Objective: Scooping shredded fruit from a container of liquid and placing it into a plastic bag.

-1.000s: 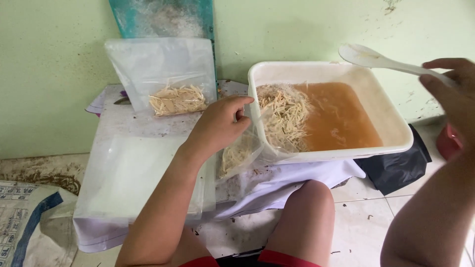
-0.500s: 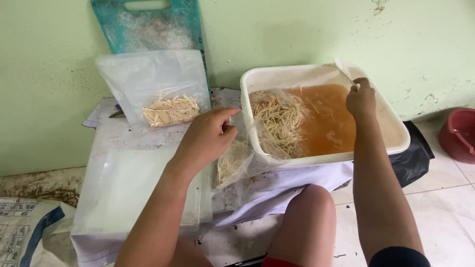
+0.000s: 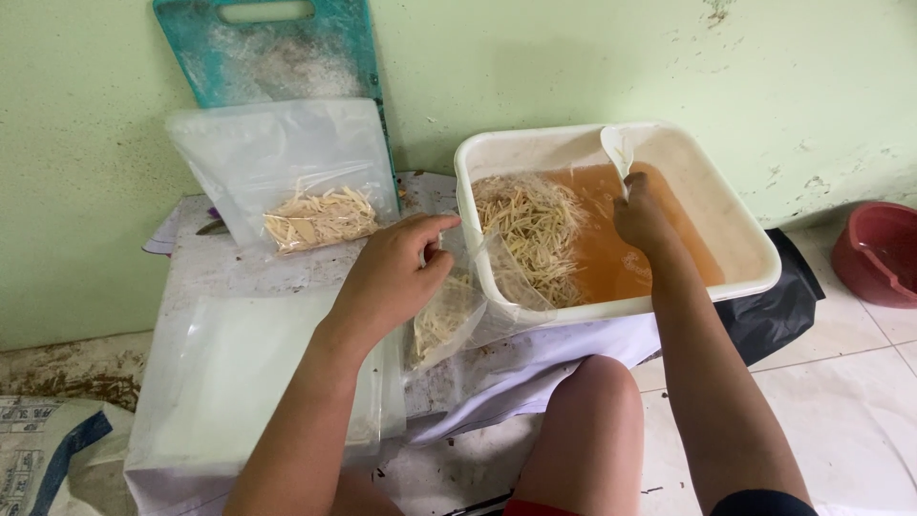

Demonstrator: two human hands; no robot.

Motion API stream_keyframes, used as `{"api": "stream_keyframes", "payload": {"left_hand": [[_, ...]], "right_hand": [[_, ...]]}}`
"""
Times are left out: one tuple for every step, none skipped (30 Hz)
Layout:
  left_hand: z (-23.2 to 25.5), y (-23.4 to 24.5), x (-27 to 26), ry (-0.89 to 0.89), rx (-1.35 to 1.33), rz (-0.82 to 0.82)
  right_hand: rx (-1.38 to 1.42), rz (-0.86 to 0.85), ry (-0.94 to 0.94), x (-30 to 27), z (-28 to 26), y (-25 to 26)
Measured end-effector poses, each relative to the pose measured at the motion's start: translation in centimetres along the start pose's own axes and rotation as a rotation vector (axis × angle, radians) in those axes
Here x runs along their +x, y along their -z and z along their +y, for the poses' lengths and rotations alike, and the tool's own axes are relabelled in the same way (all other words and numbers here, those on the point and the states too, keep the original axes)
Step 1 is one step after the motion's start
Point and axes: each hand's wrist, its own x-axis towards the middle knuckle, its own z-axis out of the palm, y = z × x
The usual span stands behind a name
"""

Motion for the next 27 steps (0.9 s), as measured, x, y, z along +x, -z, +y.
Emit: {"api": "stream_keyframes", "payload": {"left_hand": [[0.0,0.0,0.0,-0.001,-0.001,0.002],[-0.1,0.0,0.0,-0.003,-0.016,0.005],[-0.2,0.0,0.0,-0.004,-0.031,0.008],[-0.1,0.0,-0.2,-0.004,-0.031,0.011],[0.0,0.0,-0.4,-0.007,-0.027,0.003],[0.1,-0.1,-0.6,-0.010,-0.022,-0.005],[0.1,-0.1,-0.6,-0.009,-0.023,-0.006],[0.2,-0.1,-0.6,0.002,-0.024,0.000],[0.4,-0.1,-0.5,0.010,-0.025,0.007],[0.4,-0.1,-0.5,0.008,-0.024,0.008],[0.4,-0.1,-0.4,0.016,-0.013,0.001],[0.4,0.0,-0.4,0.024,-0.002,-0.006],[0.5,0.0,-0.5,0.024,-0.001,-0.005],[0.6,0.0,-0.5,0.025,-0.001,0.000],[0.6,-0.1,-0.6,0.026,-0.001,0.003],[0.5,-0.1,-0.6,0.026,0.000,0.003],[0.5,0.0,-0.6,0.030,0.005,-0.006],[0.5,0.0,-0.5,0.033,0.010,-0.016],[0.5,0.0,-0.5,0.032,0.012,-0.016],[0.5,0.0,-0.4,0.038,0.006,-0.013],[0.4,-0.1,-0.3,0.044,-0.002,-0.010],[0.5,-0.1,-0.3,0.042,-0.001,-0.009],[0.5,-0.1,-0.3,0.044,0.000,-0.008],[0.6,-0.2,-0.2,0.046,0.002,-0.006],[0.5,-0.3,-0.2,0.046,0.002,-0.005],[0.4,-0.4,-0.1,0.034,-0.002,-0.007],[0.3,-0.5,-0.1,0.022,-0.004,-0.009]], "right_hand": [[-0.001,0.001,0.002,0.4,0.3,0.0],[-0.066,-0.120,-0.033,0.7,0.6,0.0],[-0.131,-0.242,-0.067,1.1,1.0,-0.1],[-0.132,-0.241,-0.065,1.6,2.0,-0.7],[-0.108,-0.214,-0.057,2.1,3.1,-1.5],[-0.083,-0.186,-0.050,2.5,4.2,-2.2],[-0.083,-0.188,-0.051,2.2,4.0,-1.9],[-0.106,-0.200,-0.044,1.8,3.7,-1.6],[-0.128,-0.208,-0.035,1.6,3.4,-1.1],[-0.128,-0.206,-0.034,1.5,3.3,-1.3],[-0.176,-0.236,-0.018,1.5,3.2,-1.6],[-0.224,-0.265,-0.003,1.5,3.2,-1.8],[-0.224,-0.265,-0.001,1.5,2.8,-1.8],[-0.214,-0.254,0.032,1.5,2.4,-1.9],[-0.204,-0.244,0.064,1.3,2.0,-2.0],[-0.203,-0.244,0.064,1.4,2.2,-2.0],[-0.290,-0.211,0.032,1.4,2.3,-1.9],[-0.377,-0.178,0.000,1.5,2.5,-1.8],[-0.375,-0.176,0.000,0.2,0.9,-0.3],[-0.407,-0.165,-0.037,-1.1,-0.7,1.3],[-0.440,-0.153,-0.074,-2.5,-2.2,2.8],[-0.440,-0.151,-0.074,-1.0,0.0,3.0],[-0.456,-0.059,-0.099,0.5,2.2,3.2],[-0.471,0.033,-0.124,1.9,4.5,3.3],[-0.471,0.033,-0.123,1.9,4.2,3.6],[-0.497,0.096,-0.110,2.0,3.9,3.9],[-0.522,0.158,-0.097,2.1,3.5,4.2]]}}
